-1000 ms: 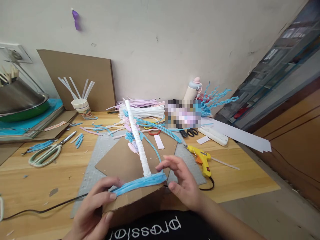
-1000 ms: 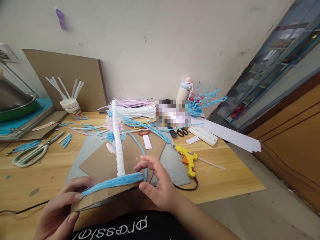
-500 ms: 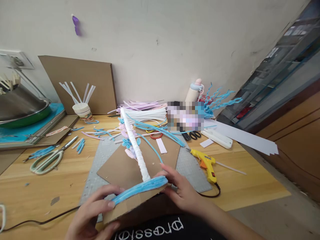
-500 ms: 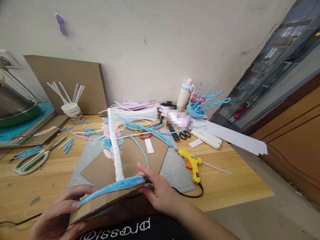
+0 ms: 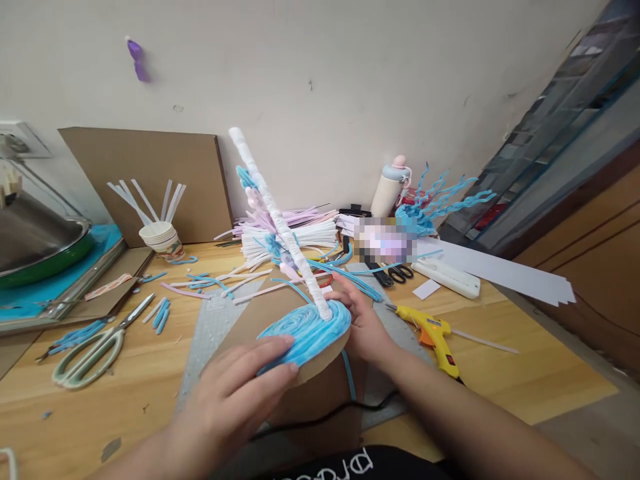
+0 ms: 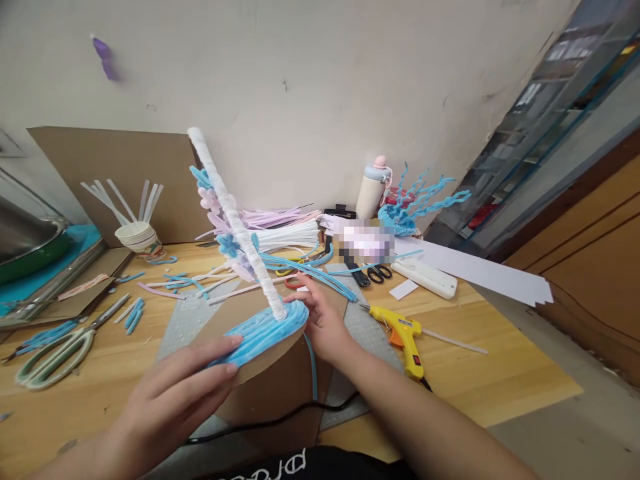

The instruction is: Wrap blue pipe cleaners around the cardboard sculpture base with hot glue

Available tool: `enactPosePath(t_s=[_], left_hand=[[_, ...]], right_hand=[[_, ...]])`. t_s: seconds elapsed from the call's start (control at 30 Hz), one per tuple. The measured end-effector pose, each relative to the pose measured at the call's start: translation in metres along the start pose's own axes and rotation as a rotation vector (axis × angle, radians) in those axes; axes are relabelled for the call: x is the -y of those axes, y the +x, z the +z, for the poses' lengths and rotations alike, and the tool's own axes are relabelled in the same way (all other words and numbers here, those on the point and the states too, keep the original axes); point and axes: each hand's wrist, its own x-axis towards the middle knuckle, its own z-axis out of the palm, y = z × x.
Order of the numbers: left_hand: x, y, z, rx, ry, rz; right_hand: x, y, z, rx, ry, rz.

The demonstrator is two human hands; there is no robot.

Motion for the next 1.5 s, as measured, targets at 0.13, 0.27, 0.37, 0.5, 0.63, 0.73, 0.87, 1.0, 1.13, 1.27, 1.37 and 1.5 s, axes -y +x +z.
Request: enactPosePath(t_s=[0.13,0.27,0.37,0.5,0.63,0.73,0.87,1.0,1.13,1.27,1.37,1.5], left_hand=[[0.000,-0.006,0.020,0.078,0.101,0.056],[-0.013,-0.003,0.031,0.019,0.140,0.029],[-0.022,0.002,0.037,-0.039,0.186,-0.021],[-0.027,0.002,0.044,-0.092,0.221,-0.064],[-0.026,-0.007,0.046,-0.100,0.197,-0.071],[-0.023,-0.013,0.045,-0.124,0.141,-0.114],[-0.014,-0.013,0.042,-0.235,0.031,-0.264],[-0.001,-0.016,0.040,-0.286,-0.050,-0.419],[0.009,-0.022,0.042,-0.306,-0.082,-0.514],[0.013,-0.024,0.042,-0.316,-0.096,-0.559],[0.019,-0.023,0.038,-0.310,-0.139,-0.569],[0.033,-0.022,0.028,-0.291,-0.226,-0.557]], right_hand=[[-0.009,0.013,-0.006,-0.011,0.023,0.043],[-0.015,0.016,-0.008,-0.021,0.057,0.090],[-0.018,0.017,-0.007,-0.084,0.100,0.121],[-0.007,0.012,-0.009,-0.177,0.164,0.207],[0.012,0.003,-0.009,-0.190,0.263,0.321],[0.018,-0.001,-0.007,-0.194,0.315,0.344],[0.014,0.001,-0.009,-0.285,0.305,0.288],[0.008,0.008,-0.021,-0.409,0.270,0.219],[0.010,0.011,-0.027,-0.393,0.276,0.257],[0.016,0.008,-0.024,-0.352,0.272,0.286],[0.019,0.004,-0.021,-0.310,0.237,0.307],[0.015,0.001,-0.019,-0.287,0.141,0.333]])
